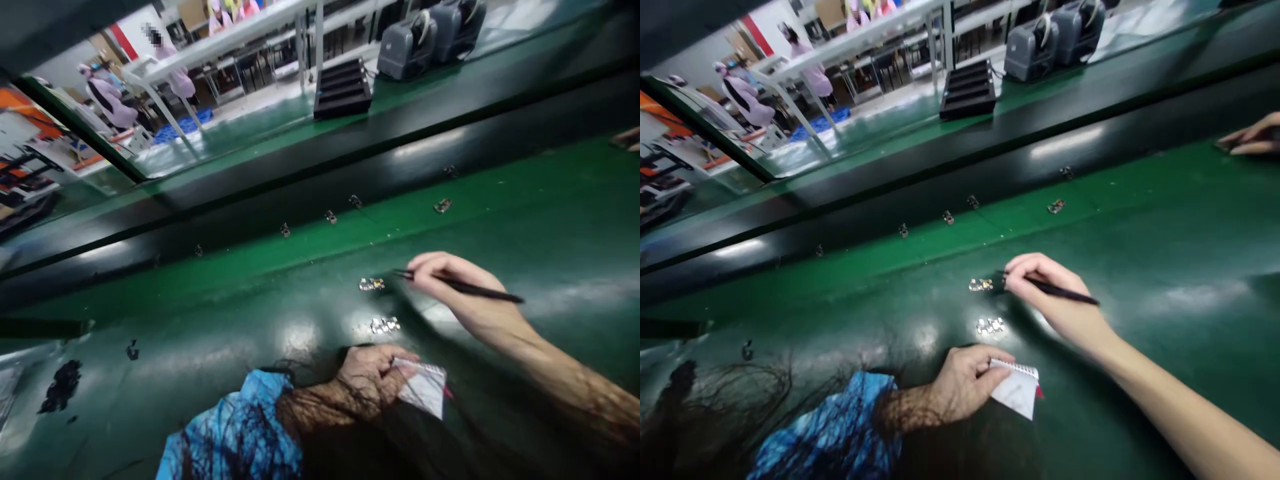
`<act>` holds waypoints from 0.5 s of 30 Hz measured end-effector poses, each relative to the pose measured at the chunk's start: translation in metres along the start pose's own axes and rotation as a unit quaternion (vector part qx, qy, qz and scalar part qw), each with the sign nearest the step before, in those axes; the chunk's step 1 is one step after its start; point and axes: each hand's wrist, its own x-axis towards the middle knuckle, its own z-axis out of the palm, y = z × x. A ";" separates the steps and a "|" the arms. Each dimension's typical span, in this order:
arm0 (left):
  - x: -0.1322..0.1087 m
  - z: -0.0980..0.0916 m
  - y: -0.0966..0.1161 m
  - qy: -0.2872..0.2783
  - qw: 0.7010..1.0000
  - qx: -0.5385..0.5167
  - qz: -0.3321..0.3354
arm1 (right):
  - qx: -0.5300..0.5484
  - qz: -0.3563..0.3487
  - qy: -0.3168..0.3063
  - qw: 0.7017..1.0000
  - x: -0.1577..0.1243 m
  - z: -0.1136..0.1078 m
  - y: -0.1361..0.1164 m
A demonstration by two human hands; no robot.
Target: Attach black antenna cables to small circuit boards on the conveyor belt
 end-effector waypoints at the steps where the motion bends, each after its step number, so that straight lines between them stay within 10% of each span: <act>1: -0.002 0.000 0.002 0.005 1.000 -0.014 -0.002 | 0.006 -0.004 -0.020 1.000 -0.025 -0.010 0.000; 7: -0.015 -0.008 0.019 0.040 0.997 -0.058 0.000 | 0.053 -0.122 -0.072 0.989 -0.105 -0.036 0.010; 15: -0.020 -0.017 0.026 0.043 0.997 -0.028 0.060 | 0.060 -0.153 -0.074 0.984 -0.097 -0.028 -0.013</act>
